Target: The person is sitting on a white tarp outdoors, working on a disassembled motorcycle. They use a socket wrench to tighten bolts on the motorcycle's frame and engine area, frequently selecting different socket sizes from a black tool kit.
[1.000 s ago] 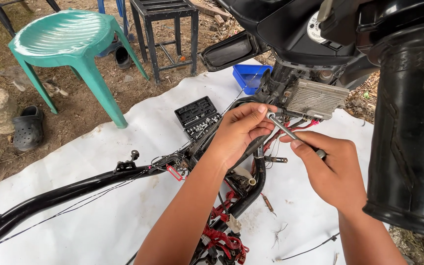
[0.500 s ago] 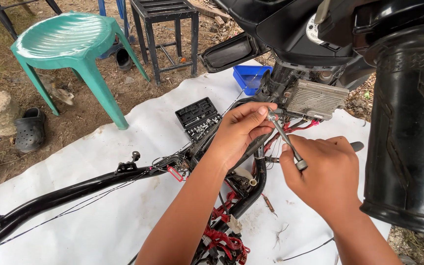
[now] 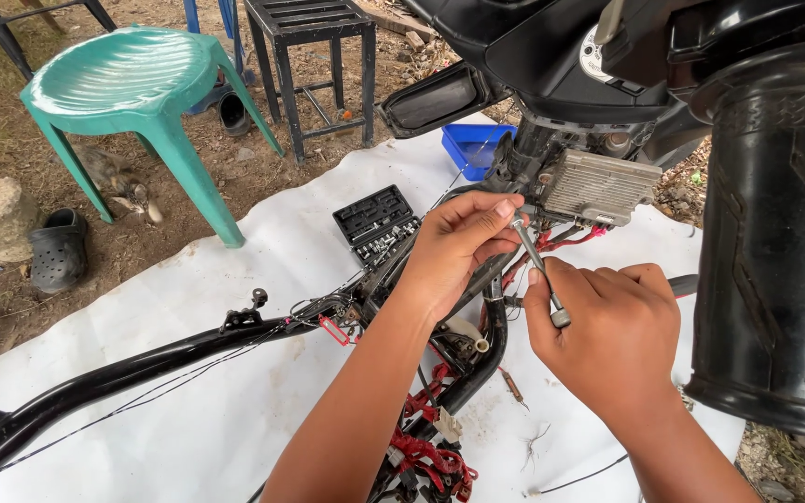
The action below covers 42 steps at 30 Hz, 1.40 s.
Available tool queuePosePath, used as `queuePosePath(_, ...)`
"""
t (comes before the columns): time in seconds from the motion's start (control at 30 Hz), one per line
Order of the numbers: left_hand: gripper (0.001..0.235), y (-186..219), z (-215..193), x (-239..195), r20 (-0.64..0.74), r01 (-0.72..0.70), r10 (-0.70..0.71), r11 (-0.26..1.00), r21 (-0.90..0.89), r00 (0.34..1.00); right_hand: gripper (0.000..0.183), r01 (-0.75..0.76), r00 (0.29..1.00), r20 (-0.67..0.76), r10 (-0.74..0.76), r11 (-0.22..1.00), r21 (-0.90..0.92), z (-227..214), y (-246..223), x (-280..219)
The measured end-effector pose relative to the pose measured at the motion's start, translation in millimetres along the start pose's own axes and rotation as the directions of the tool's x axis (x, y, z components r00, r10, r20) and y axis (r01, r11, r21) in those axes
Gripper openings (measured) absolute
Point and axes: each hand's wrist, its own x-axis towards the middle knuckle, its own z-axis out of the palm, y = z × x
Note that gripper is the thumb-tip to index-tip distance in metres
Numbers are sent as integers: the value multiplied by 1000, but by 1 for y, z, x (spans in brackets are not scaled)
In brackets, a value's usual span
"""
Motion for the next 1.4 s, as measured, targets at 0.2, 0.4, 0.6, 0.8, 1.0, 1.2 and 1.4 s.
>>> queuePosePath(0.2,25,-8,0,1,-25,-40,41,999,30,999,9,-6,1000,-3,6,999,39,0,1,1)
queuePosePath(0.4,24,-5,1,-1,-25,-29,30,999,32,999,8,29,999,-14,-29,999,19,-2,5,5)
queuePosePath(0.6,25,-5,-1,-1,-27,-62,64,995,83,998,9,32,999,8,-33,999,27,9,8,3)
queuePosePath(0.8,27,7,5,-2,-16,-123,126,985,117,992,8,54,997,-53,-49,994,99,21,16,4)
queuePosePath(1.0,27,8,2,-1,-9,-151,154,977,150,988,5,32,994,-106,-14,985,167,34,16,2)
queuePosePath(1.2,26,-2,11,5,-15,-149,153,976,157,988,6,-3,990,-138,38,970,243,32,33,-4)
queuePosePath(1.4,24,-17,17,7,-33,-114,122,977,179,992,5,-74,994,-42,103,895,440,34,43,-10)
